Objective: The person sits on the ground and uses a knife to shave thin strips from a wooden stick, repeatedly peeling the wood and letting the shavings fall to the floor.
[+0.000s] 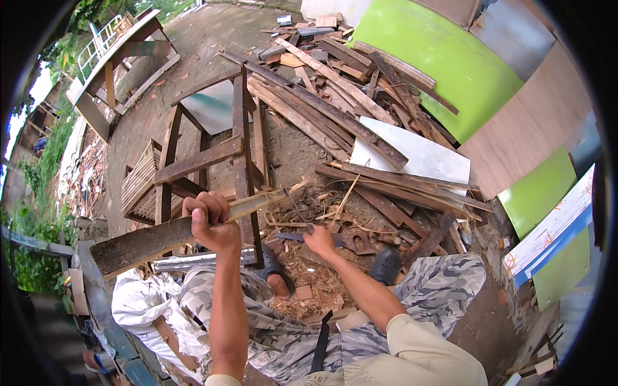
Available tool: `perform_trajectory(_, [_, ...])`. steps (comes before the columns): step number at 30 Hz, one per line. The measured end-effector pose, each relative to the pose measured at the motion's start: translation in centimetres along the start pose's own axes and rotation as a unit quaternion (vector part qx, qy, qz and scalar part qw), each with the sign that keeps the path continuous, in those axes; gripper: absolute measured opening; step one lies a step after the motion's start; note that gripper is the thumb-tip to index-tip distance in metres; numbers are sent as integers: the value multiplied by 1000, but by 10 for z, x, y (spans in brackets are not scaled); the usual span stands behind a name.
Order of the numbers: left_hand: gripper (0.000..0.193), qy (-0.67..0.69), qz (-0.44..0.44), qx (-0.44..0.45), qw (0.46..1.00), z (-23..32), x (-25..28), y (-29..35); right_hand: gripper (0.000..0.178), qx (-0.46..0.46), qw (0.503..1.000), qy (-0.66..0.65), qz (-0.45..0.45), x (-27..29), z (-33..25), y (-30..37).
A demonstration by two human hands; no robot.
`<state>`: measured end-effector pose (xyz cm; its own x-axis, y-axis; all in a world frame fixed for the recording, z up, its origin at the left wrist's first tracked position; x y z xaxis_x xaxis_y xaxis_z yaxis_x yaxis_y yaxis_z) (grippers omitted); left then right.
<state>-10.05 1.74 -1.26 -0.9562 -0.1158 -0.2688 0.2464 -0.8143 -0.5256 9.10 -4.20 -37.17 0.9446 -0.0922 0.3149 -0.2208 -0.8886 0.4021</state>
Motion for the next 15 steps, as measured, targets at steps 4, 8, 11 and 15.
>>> perform_trajectory(4, [40,-19,8,8,1000,-2,14,-6,29,51,999,7,2,-7,-30,15])
perform_trajectory(8, [39,8,36,8,999,-1,19,-9,30,105,994,-18,-11,-4,-90,45])
perform_trajectory(11, [37,34,4,5,999,-1,15,-13,31,53,998,17,-37,-6,-36,6])
perform_trajectory(15, [35,32,15,-7,999,-1,28,-22,31,-57,997,47,-22,-9,13,-21])
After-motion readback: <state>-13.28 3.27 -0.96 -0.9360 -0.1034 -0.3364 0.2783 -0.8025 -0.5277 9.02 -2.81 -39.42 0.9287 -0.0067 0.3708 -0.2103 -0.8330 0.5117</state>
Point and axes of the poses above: each hand's wrist, its own y-axis away from the middle knuckle, its own x-axis out of the back of the hand, z = x × y, the point moved 9 cm from there along -y, towards the middle knuckle, and after that the axes turned 11 degrees about -y, right-handed, at the moved point
